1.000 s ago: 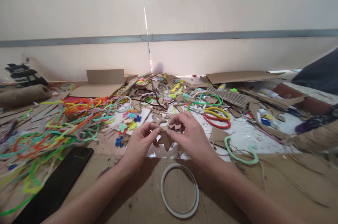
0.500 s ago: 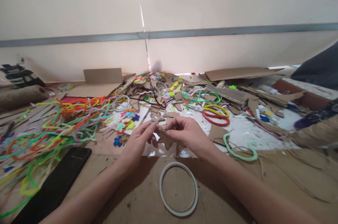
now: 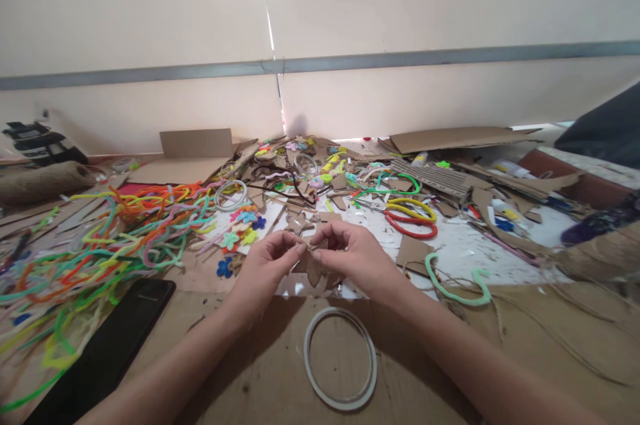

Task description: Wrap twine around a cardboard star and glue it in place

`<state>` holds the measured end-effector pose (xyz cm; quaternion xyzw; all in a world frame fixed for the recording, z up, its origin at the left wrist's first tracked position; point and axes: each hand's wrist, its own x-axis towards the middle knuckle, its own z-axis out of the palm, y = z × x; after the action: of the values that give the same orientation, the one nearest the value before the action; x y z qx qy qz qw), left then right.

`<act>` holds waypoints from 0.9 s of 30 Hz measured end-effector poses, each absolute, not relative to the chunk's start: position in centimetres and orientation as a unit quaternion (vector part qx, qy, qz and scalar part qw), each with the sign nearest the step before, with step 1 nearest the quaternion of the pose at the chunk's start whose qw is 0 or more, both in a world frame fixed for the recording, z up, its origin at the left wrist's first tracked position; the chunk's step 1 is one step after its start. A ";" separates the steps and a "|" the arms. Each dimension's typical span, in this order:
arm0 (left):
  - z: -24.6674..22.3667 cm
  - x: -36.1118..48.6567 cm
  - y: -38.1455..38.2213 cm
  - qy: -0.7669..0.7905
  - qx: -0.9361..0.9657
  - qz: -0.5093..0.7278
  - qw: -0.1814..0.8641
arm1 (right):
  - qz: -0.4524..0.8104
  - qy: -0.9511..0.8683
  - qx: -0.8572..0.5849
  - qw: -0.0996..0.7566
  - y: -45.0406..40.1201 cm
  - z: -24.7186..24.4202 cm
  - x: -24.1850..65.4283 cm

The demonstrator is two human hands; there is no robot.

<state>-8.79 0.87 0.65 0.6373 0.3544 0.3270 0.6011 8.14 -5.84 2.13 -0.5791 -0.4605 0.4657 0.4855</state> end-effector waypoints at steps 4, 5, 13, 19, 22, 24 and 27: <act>0.7 -8.7 0.8 0.354 0.635 0.325 0.605 | 0.457 -0.457 -0.590 0.484 -6.0 2.4 7.7; 0.8 -8.7 0.8 0.352 0.633 0.325 0.608 | 0.453 -0.460 -0.592 0.482 -6.0 2.5 7.6; 0.6 -8.6 0.9 0.341 0.628 0.317 0.624 | 0.419 -0.479 -0.597 0.489 -6.0 2.4 7.4; 0.1 -8.7 1.2 0.316 0.644 0.296 0.631 | 0.399 -0.511 -0.604 0.463 -6.2 2.1 7.8; 0.1 -8.8 1.3 0.319 0.650 0.303 0.620 | 0.363 -0.547 -0.625 0.423 -6.1 1.9 8.5; 0.1 -8.9 1.3 0.325 0.657 0.300 0.610 | 0.306 -0.576 -0.649 0.392 -6.2 1.9 9.0; 0.2 -9.0 1.3 0.336 0.681 0.291 0.583 | 0.209 -0.625 -0.661 0.357 -6.3 2.6 9.3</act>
<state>-9.03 1.29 0.16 0.6807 0.3358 0.2908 0.5826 9.28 -6.29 2.56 -0.6613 -0.6253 0.2094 0.3575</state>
